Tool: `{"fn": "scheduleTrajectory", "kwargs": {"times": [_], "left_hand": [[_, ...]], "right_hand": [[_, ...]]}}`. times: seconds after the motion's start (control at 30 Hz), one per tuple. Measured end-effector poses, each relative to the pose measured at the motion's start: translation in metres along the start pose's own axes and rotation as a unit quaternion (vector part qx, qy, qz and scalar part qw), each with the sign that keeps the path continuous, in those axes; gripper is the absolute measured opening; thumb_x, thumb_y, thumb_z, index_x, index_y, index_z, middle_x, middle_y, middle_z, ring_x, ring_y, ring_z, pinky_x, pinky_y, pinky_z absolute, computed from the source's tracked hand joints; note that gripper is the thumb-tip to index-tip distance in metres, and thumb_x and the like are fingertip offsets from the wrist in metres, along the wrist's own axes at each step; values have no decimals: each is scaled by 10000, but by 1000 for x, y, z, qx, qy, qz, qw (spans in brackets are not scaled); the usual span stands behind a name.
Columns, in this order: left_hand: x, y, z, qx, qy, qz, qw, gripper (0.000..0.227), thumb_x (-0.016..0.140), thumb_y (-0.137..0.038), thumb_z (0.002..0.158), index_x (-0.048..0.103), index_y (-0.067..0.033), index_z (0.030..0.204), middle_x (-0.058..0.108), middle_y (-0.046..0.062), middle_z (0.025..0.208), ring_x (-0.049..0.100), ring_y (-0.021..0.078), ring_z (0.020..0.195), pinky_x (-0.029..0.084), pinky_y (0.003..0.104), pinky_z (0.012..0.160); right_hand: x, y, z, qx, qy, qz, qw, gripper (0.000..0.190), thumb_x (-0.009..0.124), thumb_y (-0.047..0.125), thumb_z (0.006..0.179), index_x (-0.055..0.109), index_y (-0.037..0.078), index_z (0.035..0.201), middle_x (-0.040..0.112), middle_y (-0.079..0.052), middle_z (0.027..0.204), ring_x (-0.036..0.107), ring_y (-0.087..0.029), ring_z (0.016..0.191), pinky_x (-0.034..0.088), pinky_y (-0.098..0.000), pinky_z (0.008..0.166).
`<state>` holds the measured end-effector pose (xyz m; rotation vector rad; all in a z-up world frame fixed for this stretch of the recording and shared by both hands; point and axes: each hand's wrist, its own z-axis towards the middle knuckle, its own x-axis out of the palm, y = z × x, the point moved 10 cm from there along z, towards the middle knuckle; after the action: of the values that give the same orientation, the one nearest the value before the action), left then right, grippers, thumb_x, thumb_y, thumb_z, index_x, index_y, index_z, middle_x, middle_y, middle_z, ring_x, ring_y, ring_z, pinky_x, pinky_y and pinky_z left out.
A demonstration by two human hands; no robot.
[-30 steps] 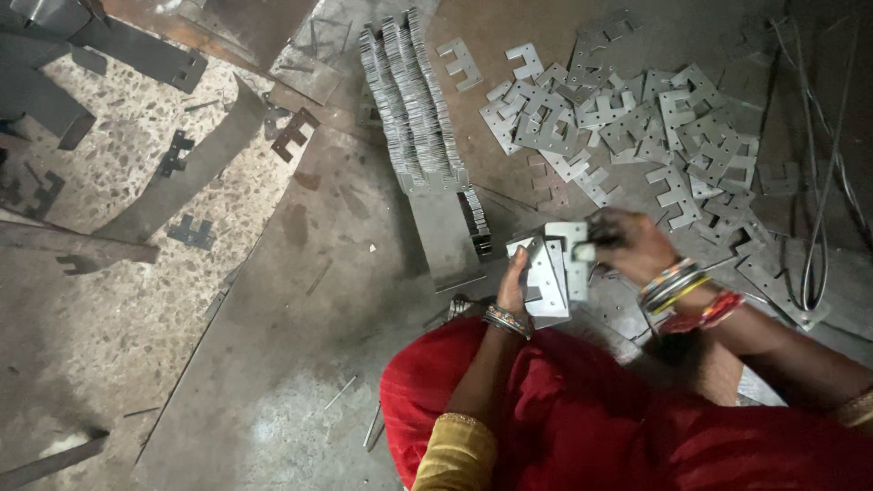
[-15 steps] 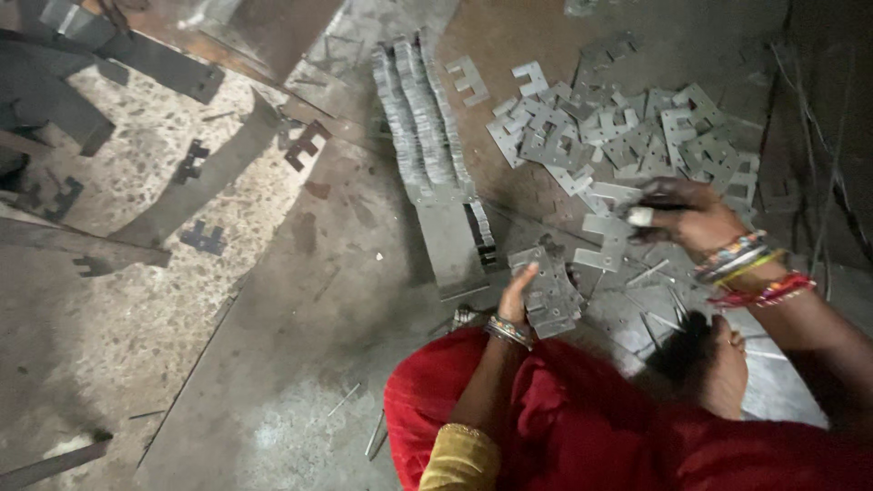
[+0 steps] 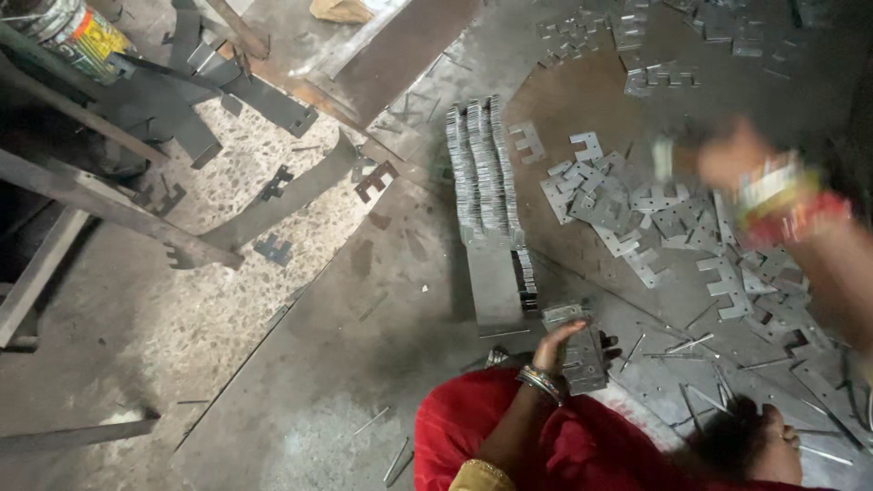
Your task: The person sits on the floor and repeatedly picks up small metal brackets from a pile, aligns them, and stacks them into a neat pile. The person handles the brackets one at a time, occasionally adjusting the stack to keep it aligned.
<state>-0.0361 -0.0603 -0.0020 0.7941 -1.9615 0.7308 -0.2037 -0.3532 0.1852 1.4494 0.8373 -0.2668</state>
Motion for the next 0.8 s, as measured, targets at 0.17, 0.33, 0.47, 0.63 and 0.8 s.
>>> {"fn": "scheduleTrajectory", "kwargs": {"times": [0.17, 0.33, 0.47, 0.63, 0.8], "left_hand": [[10, -9, -7, 42, -5, 3, 999, 448, 628, -292, 956, 617, -73, 1346, 671, 263, 1232, 682, 404, 1117, 601, 498, 965], [-2, 2, 0, -7, 38, -37, 999, 486, 616, -357, 1009, 613, 32, 1301, 674, 269, 1266, 697, 425, 1107, 588, 500, 886], [-6, 4, 10, -2, 64, -19, 998, 455, 601, -340, 1039, 615, 48, 1276, 687, 242, 1237, 697, 394, 1073, 597, 503, 895], [-14, 4, 11, -10, 37, 15, 999, 445, 575, -335, 1008, 620, 21, 1271, 693, 229, 1265, 708, 355, 1074, 601, 472, 902], [-33, 15, 12, -31, 46, -16, 998, 524, 580, -339, 919, 607, 28, 1292, 682, 227, 1272, 717, 362, 1115, 591, 459, 933]], "right_hand": [[-82, 166, 73, -172, -184, 384, 888, 305, 700, -11, 966, 615, 25, 1256, 733, -103, 1195, 783, -183, 1019, 684, -330, 864], [-17, 111, 39, -18, -142, 179, 973, 194, 793, 84, 940, 723, 52, 1119, 756, -81, 993, 732, -178, 855, 615, -333, 757], [12, 0, 14, -29, -133, -106, 985, 291, 779, 206, 859, 775, 53, 1107, 775, -157, 981, 742, -315, 888, 589, -432, 832], [92, -110, 31, 67, 15, -338, 938, 535, 797, 463, 796, 743, 65, 1150, 755, -223, 1055, 740, -390, 977, 591, -467, 913], [134, -79, 72, -4, 24, -372, 928, 892, 800, 569, 763, 489, 100, 1454, 551, -210, 1438, 534, -421, 1326, 448, -500, 1139]]}}
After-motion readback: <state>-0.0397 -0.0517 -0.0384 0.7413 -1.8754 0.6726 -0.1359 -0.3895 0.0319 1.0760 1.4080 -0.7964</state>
